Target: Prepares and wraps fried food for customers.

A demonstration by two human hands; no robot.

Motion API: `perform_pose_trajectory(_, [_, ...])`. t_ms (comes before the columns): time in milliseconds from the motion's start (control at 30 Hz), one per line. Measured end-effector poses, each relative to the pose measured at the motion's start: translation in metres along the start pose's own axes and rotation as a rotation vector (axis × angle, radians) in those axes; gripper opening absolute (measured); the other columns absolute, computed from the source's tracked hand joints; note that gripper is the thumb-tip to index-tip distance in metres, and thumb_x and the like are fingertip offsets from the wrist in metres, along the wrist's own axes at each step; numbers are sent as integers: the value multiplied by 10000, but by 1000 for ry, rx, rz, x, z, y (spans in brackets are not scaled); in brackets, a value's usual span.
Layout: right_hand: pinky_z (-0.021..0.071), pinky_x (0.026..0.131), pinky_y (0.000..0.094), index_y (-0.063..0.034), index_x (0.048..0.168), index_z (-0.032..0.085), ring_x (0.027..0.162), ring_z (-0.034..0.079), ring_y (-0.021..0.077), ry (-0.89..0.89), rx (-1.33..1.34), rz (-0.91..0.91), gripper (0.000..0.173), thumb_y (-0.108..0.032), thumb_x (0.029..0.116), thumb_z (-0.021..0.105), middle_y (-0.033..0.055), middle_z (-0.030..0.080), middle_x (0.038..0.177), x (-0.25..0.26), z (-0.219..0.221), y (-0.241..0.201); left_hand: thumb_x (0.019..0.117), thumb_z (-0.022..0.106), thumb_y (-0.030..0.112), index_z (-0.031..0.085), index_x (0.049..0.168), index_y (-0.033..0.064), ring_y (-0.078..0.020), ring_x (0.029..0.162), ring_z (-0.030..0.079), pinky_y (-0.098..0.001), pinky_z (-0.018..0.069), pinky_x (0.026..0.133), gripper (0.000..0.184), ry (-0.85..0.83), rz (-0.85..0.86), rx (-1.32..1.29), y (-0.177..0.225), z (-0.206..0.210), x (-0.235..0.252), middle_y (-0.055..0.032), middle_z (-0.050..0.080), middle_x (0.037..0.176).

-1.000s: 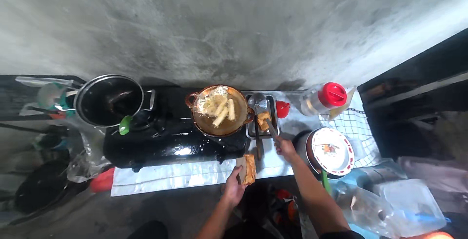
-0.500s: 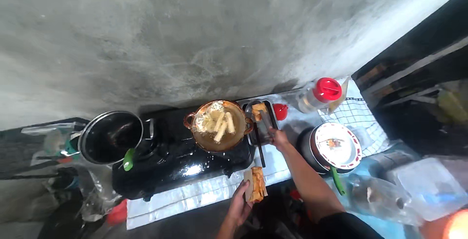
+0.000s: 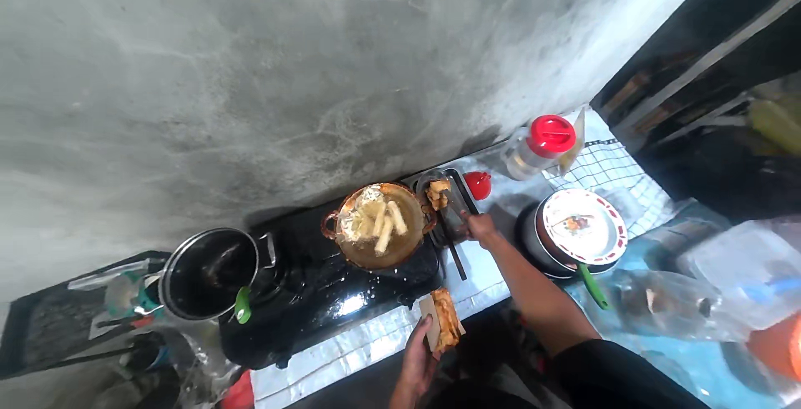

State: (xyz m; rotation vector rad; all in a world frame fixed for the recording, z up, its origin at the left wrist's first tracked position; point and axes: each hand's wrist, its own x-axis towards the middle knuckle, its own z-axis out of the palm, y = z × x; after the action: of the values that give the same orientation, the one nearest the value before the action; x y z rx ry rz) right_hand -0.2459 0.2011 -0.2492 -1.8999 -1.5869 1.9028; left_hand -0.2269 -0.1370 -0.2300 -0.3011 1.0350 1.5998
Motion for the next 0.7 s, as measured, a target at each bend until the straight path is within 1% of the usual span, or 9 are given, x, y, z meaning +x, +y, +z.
perform_pose_trajectory(167, [502, 528, 287, -14, 1097, 641, 548, 593, 115, 23, -98, -5, 520, -520, 1040, 541, 66, 710, 812, -5, -13, -7, 1071, 470, 318, 493, 1417, 53, -268, 1011, 709, -412, 610, 841, 436, -24, 11, 40, 5, 2, 1, -190, 694, 1169])
perform_pose_trajectory(233, [523, 564, 321, -20, 1085, 663, 588, 618, 139, 50, -218, -45, 551, -551, 1036, 526, 79, 717, 849, -9, -20, -1, 1083, 450, 321, 485, 1427, 52, -268, 1026, 709, -419, 609, 858, 438, -37, 22, 39, 7, 3, -1, -192, 693, 1180])
perform_pose_trajectory(300, [581, 765, 467, -19, 1131, 697, 830, 704, 256, 90, -436, -114, 588, -565, 1038, 501, 150, 727, 998, -18, -28, 9, 1102, 421, 313, 471, 1447, 56, -274, 1064, 695, -437, 599, 889, 433, -1, 18, 43, 11, 7, -5, -188, 680, 1213])
perform_pose_trajectory(367, [535, 949, 602, -47, 1240, 675, 1108, 689, 381, 169, -667, -176, 571, -550, 1028, 507, 218, 711, 1167, -33, -31, 22, 1113, 393, 309, 465, 1453, 55, -291, 1072, 690, -454, 598, 891, 431, 23, 13, 36, 13, 8, -8, -194, 668, 1233])
perform_pose_trajectory(433, [515, 983, 626, -54, 1415, 556, 1188, 657, 410, 221, -800, -197, 587, -497, 1031, 527, 226, 661, 1305, -38, -28, 38, 1114, 384, 305, 474, 1439, 49, -298, 1061, 693, -460, 598, 886, 423, 13, 2, 9, 15, 12, -10, -204, 665, 1229])
perform_pose_trajectory(467, [518, 981, 621, -48, 1459, 509, 1202, 649, 415, 230, -821, -206, 602, -471, 1031, 544, 228, 623, 1368, -36, -26, 45, 1112, 390, 306, 477, 1435, 52, -301, 1064, 692, -465, 596, 891, 421, 11, -6, 3, 17, 15, -11, -204, 664, 1231])
perform_pose_trajectory(600, [535, 987, 612, -16, 1485, 499, 1280, 586, 450, 215, -696, -250, 588, -353, 1016, 608, 265, 420, 1565, -15, -2, 68, 1090, 434, 266, 515, 1378, 52, -272, 1032, 705, -447, 612, 856, 368, 10, 26, 44, 24, 38, -24, -174, 684, 1188])
perform_pose_trajectory(667, [546, 982, 591, -7, 1487, 498, 1281, 589, 446, 234, -609, -269, 576, -306, 1010, 618, 273, 424, 1561, -4, -4, 75, 1095, 410, 266, 520, 1342, 84, -214, 993, 715, -410, 624, 815, 326, 10, 48, 105, 25, 58, -26, -113, 698, 1142])
perform_pose_trajectory(700, [542, 997, 586, -36, 1496, 504, 1297, 584, 431, 245, -564, -293, 588, -326, 1004, 643, 253, 445, 1555, -3, -12, 76, 1100, 408, 293, 511, 1331, 96, -197, 990, 714, -400, 626, 814, 321, -15, 52, 116, 24, 67, -24, -95, 696, 1134])
